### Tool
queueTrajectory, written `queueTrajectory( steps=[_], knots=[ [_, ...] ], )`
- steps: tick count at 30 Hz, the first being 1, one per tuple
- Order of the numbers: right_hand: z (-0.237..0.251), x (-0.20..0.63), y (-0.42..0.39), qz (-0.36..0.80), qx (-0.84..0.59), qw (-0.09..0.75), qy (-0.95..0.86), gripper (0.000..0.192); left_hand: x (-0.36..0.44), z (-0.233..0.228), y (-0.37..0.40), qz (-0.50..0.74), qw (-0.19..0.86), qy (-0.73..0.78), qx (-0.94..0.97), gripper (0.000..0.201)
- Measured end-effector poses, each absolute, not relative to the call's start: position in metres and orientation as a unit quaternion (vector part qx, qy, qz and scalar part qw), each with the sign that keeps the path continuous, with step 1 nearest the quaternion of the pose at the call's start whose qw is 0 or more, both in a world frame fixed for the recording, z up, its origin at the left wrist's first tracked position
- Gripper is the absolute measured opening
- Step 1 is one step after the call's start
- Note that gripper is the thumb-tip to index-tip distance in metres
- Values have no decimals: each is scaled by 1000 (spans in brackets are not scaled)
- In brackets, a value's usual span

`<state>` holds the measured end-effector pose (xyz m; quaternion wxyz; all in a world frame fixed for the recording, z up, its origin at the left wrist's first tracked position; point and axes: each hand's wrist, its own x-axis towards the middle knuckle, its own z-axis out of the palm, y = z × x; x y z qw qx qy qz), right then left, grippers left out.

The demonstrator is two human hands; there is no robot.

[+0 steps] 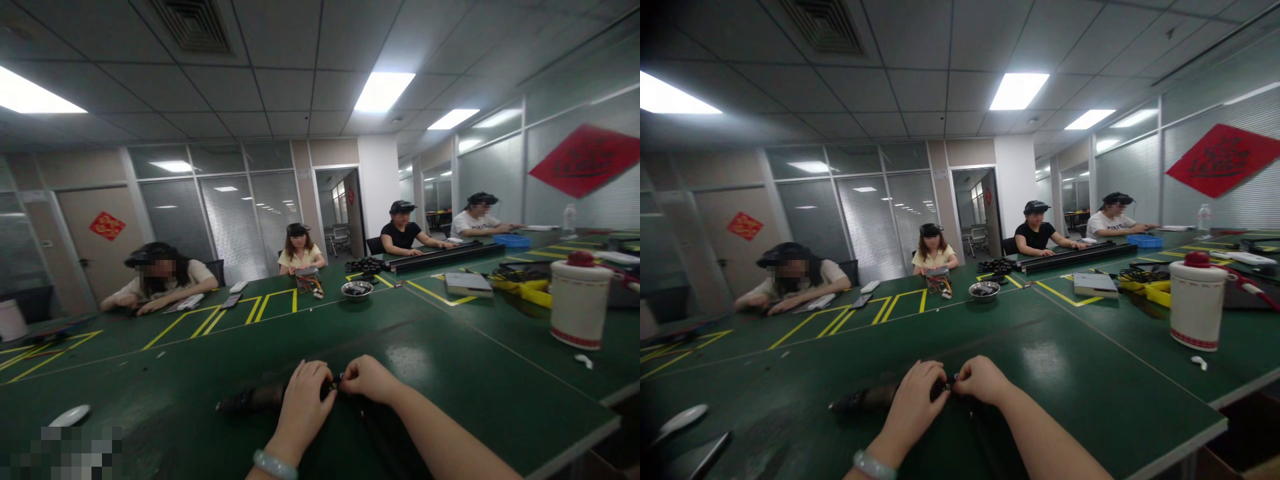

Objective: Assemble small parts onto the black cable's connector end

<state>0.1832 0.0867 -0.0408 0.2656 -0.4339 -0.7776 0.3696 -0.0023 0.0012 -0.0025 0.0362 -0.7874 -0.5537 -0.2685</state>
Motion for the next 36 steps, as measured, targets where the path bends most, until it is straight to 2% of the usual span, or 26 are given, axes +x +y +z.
queueTrajectory(
  steps=[18,25,30,36],
  knots=[
    [-38,185,86,378,-410,273,-784,17,-1,2,0,-259,16,-566,-783,8],
    [-36,184,85,382,-422,261,-780,18,-1,2,0,-261,6,-553,-791,13],
    [-35,184,84,383,-429,263,-775,17,1,5,-2,-260,14,-569,-780,6],
    [-35,185,83,381,-438,259,-772,18,1,6,-3,-246,5,-558,-793,14]
  ],
)
